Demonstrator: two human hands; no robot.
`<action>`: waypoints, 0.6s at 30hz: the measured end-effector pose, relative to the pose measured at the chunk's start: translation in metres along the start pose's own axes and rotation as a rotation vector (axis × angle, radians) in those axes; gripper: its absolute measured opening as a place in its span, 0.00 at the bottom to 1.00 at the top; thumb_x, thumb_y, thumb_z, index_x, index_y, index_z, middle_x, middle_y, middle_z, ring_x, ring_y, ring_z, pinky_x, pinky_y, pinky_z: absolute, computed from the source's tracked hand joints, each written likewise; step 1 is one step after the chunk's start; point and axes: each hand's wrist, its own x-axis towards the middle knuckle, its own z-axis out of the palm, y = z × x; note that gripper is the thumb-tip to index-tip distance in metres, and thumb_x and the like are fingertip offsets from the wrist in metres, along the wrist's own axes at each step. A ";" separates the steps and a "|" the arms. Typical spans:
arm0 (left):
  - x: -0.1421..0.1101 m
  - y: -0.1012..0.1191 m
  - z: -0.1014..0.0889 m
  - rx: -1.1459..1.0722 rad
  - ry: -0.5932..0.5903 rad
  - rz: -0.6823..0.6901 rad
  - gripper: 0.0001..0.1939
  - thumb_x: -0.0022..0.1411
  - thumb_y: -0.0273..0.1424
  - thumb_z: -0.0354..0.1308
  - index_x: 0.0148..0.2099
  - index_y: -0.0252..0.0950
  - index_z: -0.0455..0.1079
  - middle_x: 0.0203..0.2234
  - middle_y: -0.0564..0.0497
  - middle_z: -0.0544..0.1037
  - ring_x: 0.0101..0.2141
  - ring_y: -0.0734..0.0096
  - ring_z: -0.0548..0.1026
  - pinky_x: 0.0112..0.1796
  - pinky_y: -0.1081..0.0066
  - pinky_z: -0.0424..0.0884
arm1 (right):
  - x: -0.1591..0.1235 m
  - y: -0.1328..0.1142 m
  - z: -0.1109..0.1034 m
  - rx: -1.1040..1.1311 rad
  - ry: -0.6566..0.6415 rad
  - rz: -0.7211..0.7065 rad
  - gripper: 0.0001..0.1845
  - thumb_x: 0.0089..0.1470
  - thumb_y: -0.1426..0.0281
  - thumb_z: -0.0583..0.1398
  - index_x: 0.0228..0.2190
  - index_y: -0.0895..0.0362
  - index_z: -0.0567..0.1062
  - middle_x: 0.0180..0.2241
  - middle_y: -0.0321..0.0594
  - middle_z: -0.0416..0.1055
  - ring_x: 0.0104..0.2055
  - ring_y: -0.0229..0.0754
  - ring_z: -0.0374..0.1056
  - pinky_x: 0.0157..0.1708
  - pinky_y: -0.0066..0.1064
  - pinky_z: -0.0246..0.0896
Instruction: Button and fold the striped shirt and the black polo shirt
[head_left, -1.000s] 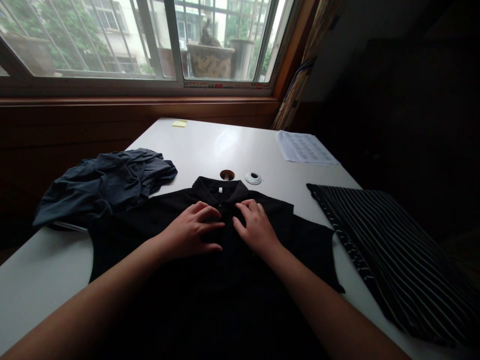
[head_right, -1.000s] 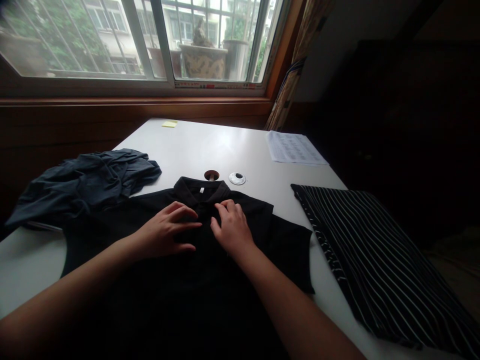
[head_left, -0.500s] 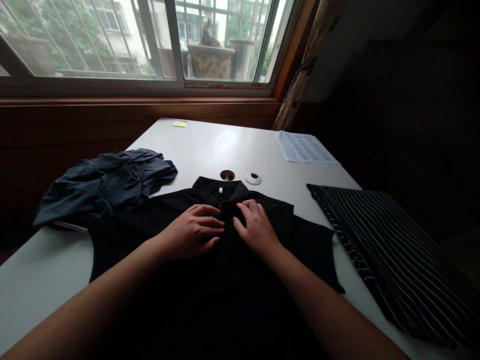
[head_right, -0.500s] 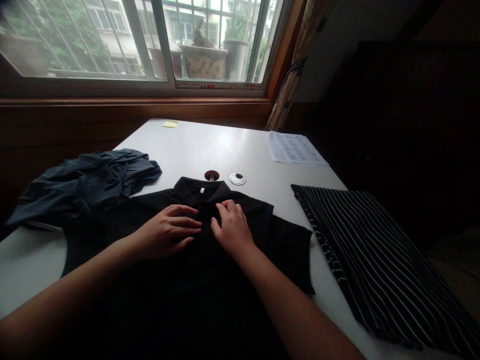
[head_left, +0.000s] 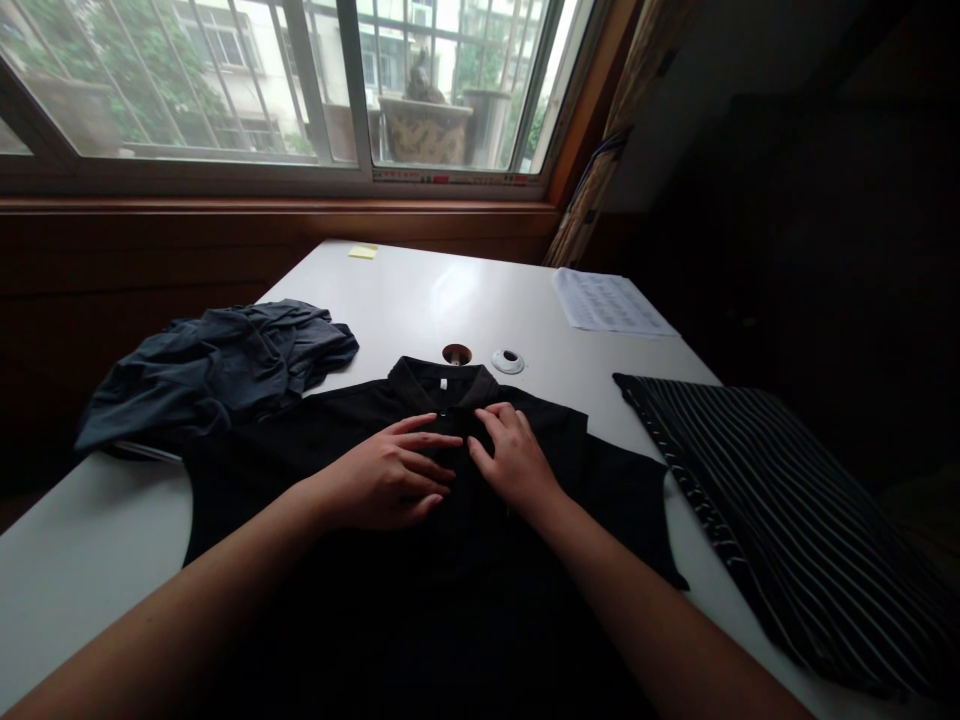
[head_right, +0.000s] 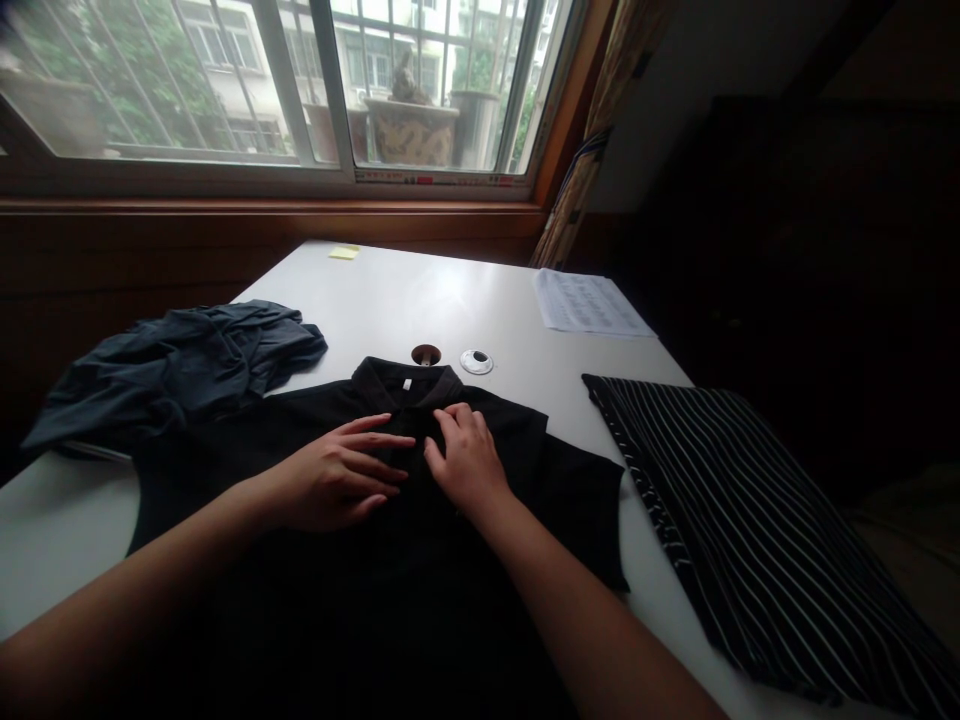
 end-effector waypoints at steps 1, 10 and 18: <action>0.000 0.001 -0.001 -0.029 -0.008 0.010 0.11 0.66 0.27 0.57 0.46 0.45 0.79 0.44 0.53 0.84 0.59 0.60 0.72 0.66 0.50 0.54 | 0.000 0.000 0.000 0.003 0.001 0.000 0.20 0.60 0.68 0.58 0.53 0.57 0.73 0.49 0.49 0.69 0.51 0.54 0.64 0.53 0.48 0.65; -0.001 -0.001 -0.005 -0.213 -0.016 0.026 0.10 0.65 0.28 0.58 0.45 0.43 0.79 0.43 0.49 0.84 0.51 0.63 0.79 0.60 0.57 0.66 | 0.002 -0.001 -0.007 0.207 0.113 -0.025 0.13 0.61 0.70 0.56 0.47 0.55 0.75 0.44 0.44 0.69 0.44 0.46 0.69 0.49 0.41 0.68; -0.002 -0.005 -0.004 -0.336 -0.003 -0.031 0.10 0.68 0.30 0.56 0.44 0.41 0.80 0.40 0.47 0.85 0.50 0.62 0.80 0.58 0.58 0.67 | 0.009 -0.002 -0.016 0.183 0.136 -0.186 0.17 0.64 0.71 0.56 0.53 0.50 0.74 0.52 0.45 0.67 0.51 0.46 0.69 0.54 0.42 0.68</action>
